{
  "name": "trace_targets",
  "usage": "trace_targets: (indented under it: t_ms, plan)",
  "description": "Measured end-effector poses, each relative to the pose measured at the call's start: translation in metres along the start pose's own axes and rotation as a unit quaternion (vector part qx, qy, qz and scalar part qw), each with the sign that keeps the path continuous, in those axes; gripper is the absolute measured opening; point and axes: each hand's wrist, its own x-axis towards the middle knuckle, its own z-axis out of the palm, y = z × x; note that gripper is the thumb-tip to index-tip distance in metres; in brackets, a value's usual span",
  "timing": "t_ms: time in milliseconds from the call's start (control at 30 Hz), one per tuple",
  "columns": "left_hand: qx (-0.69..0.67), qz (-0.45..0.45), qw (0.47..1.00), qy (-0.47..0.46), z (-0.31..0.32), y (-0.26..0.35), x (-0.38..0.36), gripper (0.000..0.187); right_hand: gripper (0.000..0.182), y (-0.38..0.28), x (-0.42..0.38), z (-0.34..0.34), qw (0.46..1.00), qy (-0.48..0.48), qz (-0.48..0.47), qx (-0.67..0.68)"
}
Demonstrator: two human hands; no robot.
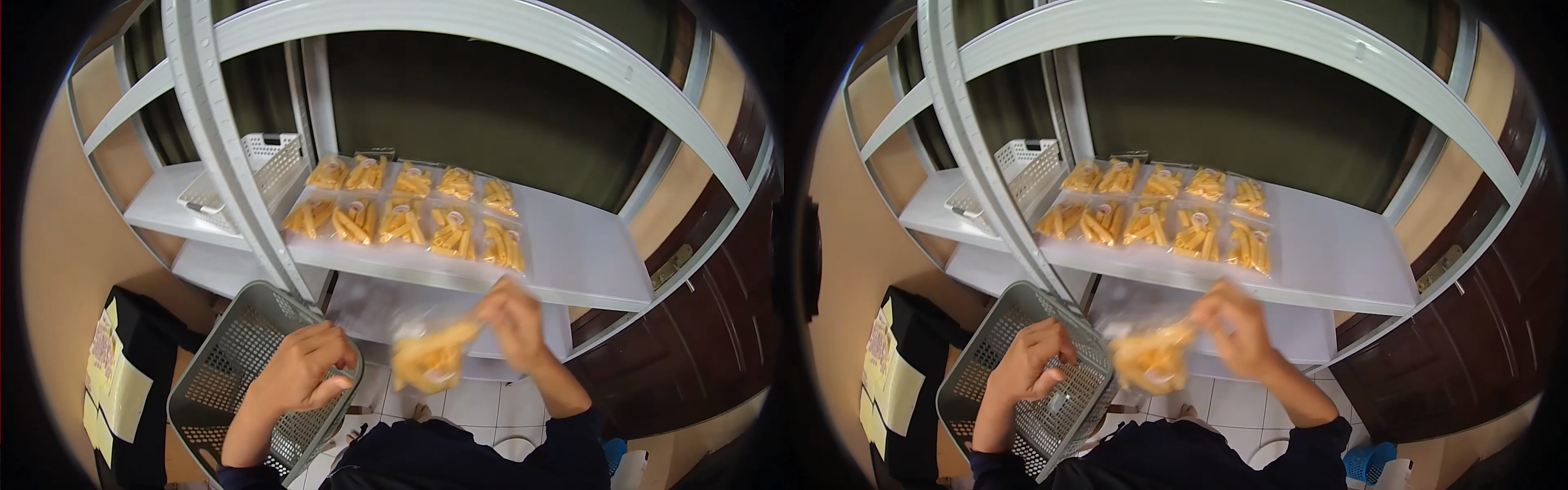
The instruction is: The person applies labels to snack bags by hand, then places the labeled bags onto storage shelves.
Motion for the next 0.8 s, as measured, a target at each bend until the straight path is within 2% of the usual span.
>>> trace_targets:
  t_ms: [67, 133, 167, 233, 267, 300, 333, 400, 467, 533, 600, 733, 800]
  plan:
    - [-0.004, -0.015, 0.999, 0.03, 0.006, -0.002, -0.002, 0.042, 0.028, 0.032, 0.003, -0.035, 0.981, 0.125, 0.124, 0.081]
    - [-0.094, -0.092, 0.985, 0.111, 0.018, -0.002, -0.015, 0.048, 0.026, 0.069, 0.012, -0.076, 0.932, 0.216, 0.248, 0.151]
    - [-0.091, -0.087, 0.986, 0.112, 0.026, -0.003, -0.023, 0.048, 0.026, 0.092, 0.015, -0.097, 0.916, 0.246, 0.274, 0.16]
    - [-0.154, -0.196, 0.95, 0.187, 0.046, -0.006, -0.041, 0.049, 0.026, 0.144, 0.022, -0.135, 0.899, 0.274, 0.299, 0.167]
    - [-0.153, -0.194, 0.95, 0.189, 0.056, -0.008, -0.05, 0.049, 0.025, 0.172, 0.027, -0.15, 0.878, 0.3, 0.334, 0.165]
    - [-0.147, -0.245, 0.933, 0.219, 0.065, -0.009, -0.059, 0.047, 0.024, 0.202, 0.03, -0.163, 0.856, 0.324, 0.368, 0.161]
    - [-0.142, -0.297, 0.911, 0.249, 0.075, -0.01, -0.068, 0.046, 0.024, 0.234, 0.031, -0.174, 0.858, 0.323, 0.366, 0.16]
    - [-0.121, -0.348, 0.881, 0.296, 0.092, -0.009, -0.086, 0.042, 0.027, 0.3, 0.032, -0.191, 0.841, 0.309, 0.429, 0.116]
    - [-0.079, -0.381, 0.863, 0.322, 0.1, -0.005, -0.101, 0.039, 0.031, 0.344, 0.034, -0.2, 0.847, 0.251, 0.465, 0.056]
    - [-0.043, -0.452, 0.805, 0.382, 0.11, -0.003, -0.119, 0.035, 0.03, 0.364, 0.04, -0.196, 0.855, 0.231, 0.464, 0.005]
    - [-0.05, -0.481, 0.756, 0.442, 0.114, -0.002, -0.129, 0.031, 0.03, 0.383, 0.046, -0.19, 0.845, 0.247, 0.472, -0.055]
    - [-0.019, -0.507, 0.734, 0.452, 0.11, 0.006, -0.132, 0.03, 0.036, 0.412, 0.054, -0.184, 0.848, 0.249, 0.452, -0.117]
    - [-0.013, -0.508, 0.732, 0.453, 0.11, 0.005, -0.129, 0.03, 0.029, 0.415, 0.057, -0.18, 0.846, 0.244, 0.418, -0.224]
